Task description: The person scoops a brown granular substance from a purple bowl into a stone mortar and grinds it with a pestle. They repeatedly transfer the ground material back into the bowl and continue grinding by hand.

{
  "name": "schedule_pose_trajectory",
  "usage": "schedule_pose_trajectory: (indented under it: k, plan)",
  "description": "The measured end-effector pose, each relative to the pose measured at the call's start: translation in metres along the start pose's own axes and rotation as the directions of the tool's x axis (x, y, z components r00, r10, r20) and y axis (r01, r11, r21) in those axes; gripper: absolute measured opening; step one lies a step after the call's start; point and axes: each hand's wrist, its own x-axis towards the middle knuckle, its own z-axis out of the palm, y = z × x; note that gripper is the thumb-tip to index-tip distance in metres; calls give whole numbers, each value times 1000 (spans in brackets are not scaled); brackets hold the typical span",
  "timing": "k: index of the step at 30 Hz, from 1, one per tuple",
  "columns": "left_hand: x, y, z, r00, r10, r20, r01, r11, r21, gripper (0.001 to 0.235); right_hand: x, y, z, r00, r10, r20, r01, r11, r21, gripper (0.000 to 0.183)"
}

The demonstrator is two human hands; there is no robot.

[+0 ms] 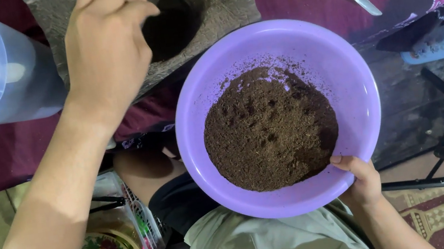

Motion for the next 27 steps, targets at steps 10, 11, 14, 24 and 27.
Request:
schedule_pose_trajectory:
  k: [10, 11, 14, 24, 27]
  plan:
    - [-38, 93, 6, 801, 260, 539, -310, 951, 2, 55, 6, -5, 7, 997, 60, 47, -60, 998, 13, 45]
    - [-44, 97, 9, 866, 281, 414, -317, 948, 20, 33, 3, -5, 11, 999, -7, 33, 7, 1000, 11, 43]
    - [-55, 100, 29, 913, 284, 291, -305, 952, 29, 15, 4, -5, 13, 996, -80, 37, 81, 996, -29, 41]
    - [-36, 103, 34, 899, 260, 353, -275, 961, -7, 18, 0, -1, 6, 991, -68, 116, 81, 990, -115, 52]
    - [-33, 107, 37, 890, 256, 377, -268, 963, -20, 17, -4, 5, 6, 997, -37, 69, 47, 987, -153, 61]
